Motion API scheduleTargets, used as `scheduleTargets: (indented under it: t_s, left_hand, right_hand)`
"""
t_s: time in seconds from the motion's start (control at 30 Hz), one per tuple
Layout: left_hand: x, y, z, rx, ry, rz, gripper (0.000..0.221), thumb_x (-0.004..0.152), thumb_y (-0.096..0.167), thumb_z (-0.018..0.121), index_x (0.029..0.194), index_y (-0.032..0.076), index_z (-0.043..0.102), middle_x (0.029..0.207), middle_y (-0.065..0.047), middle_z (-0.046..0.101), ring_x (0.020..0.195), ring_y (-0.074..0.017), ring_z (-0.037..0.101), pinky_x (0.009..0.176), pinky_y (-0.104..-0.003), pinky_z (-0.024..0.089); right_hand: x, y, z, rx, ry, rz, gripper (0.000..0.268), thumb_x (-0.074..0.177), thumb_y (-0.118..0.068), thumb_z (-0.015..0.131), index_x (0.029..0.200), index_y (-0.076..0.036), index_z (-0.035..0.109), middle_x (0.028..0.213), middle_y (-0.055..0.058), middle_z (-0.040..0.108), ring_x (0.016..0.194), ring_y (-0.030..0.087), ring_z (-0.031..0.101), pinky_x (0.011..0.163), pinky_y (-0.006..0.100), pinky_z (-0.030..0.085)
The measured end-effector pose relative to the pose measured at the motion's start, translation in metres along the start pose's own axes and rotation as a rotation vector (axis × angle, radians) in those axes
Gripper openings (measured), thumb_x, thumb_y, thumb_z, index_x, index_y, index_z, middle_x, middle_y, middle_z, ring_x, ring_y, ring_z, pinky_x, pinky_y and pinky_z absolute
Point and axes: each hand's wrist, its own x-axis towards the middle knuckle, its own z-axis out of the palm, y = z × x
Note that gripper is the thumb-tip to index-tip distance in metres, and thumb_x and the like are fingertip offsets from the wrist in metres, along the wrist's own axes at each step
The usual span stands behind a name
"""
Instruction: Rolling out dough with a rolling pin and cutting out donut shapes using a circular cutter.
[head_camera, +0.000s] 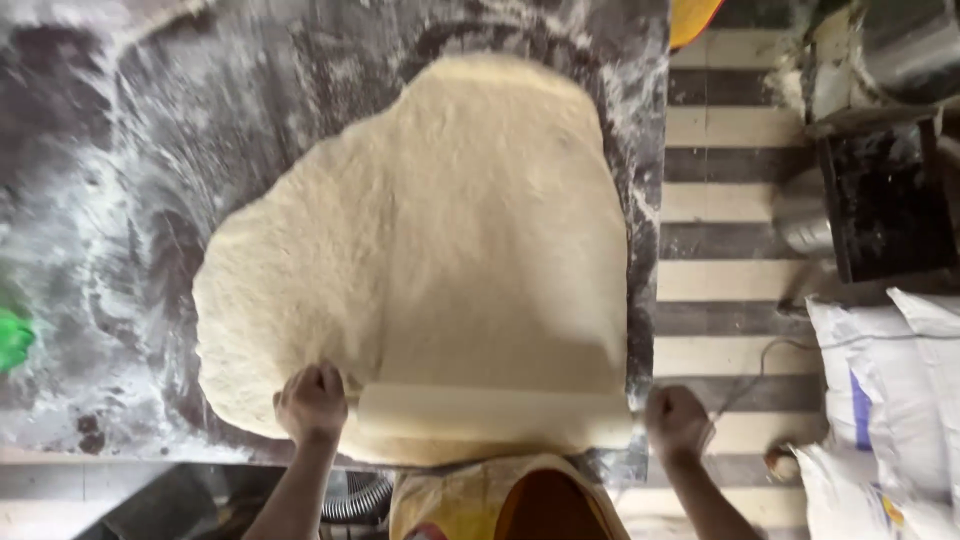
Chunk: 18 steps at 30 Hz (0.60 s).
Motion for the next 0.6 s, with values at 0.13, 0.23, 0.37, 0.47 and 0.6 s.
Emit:
scheduleTargets:
  t_s: [0.13, 0.23, 0.37, 0.47, 0.6]
  left_hand:
    - [0.043, 0.024, 0.009, 0.011, 0.019, -0.027, 0.049, 0.105, 0.038, 0.057, 0.06, 0.017, 0.056, 0.061, -0.002, 0.063, 0.052, -0.0229, 0.055, 0.072, -0.044, 0.044]
    - [0.121, 0.067, 0.024, 0.047, 0.041, -0.016, 0.047, 0.105, 0.038, 0.058, 0.064, 0.016, 0.059, 0.064, -0.005, 0.064, 0.056, -0.0255, 0.058, 0.079, -0.045, 0.045]
    - [0.257, 0.15, 0.045, 0.013, 0.126, 0.059, 0.04, 0.1, 0.038, 0.062, 0.068, 0.015, 0.067, 0.067, -0.008, 0.068, 0.061, -0.0296, 0.061, 0.08, -0.047, 0.046]
    - [0.381, 0.223, 0.063, -0.009, 0.158, 0.138, 0.042, 0.105, 0.037, 0.06, 0.07, 0.015, 0.067, 0.062, -0.007, 0.064, 0.053, -0.0246, 0.057, 0.067, -0.046, 0.045]
    - [0.548, 0.308, 0.127, -0.103, 0.36, 0.2, 0.053, 0.113, 0.032, 0.065, 0.065, 0.011, 0.064, 0.059, -0.006, 0.06, 0.052, -0.0224, 0.053, 0.098, -0.044, 0.047]
  right_hand:
    - [0.049, -0.023, 0.0, -0.234, -0.081, -0.363, 0.054, 0.107, -0.044, 0.033, 0.067, -0.017, 0.057, 0.057, -0.001, 0.052, 0.048, 0.012, 0.045, 0.044, 0.031, 0.04]
    - [0.116, -0.012, 0.025, -0.358, -0.188, -0.299, 0.058, 0.103, -0.045, 0.03, 0.056, -0.017, 0.051, 0.045, 0.0, 0.043, 0.037, 0.017, 0.036, 0.037, 0.036, 0.036]
    - [0.242, 0.015, 0.079, -0.43, -0.195, -0.191, 0.058, 0.103, -0.041, 0.033, 0.05, -0.02, 0.042, 0.044, -0.002, 0.037, 0.038, 0.017, 0.031, 0.038, 0.036, 0.031]
    - [0.352, 0.049, 0.128, -0.503, -0.069, -0.244, 0.052, 0.106, -0.037, 0.037, 0.056, -0.022, 0.041, 0.048, -0.003, 0.037, 0.04, 0.016, 0.03, 0.04, 0.035, 0.029]
    - [0.548, 0.073, 0.194, -0.637, 0.116, -0.375, 0.048, 0.11, -0.033, 0.04, 0.064, -0.022, 0.046, 0.058, -0.003, 0.044, 0.048, 0.016, 0.036, 0.05, 0.034, 0.037]
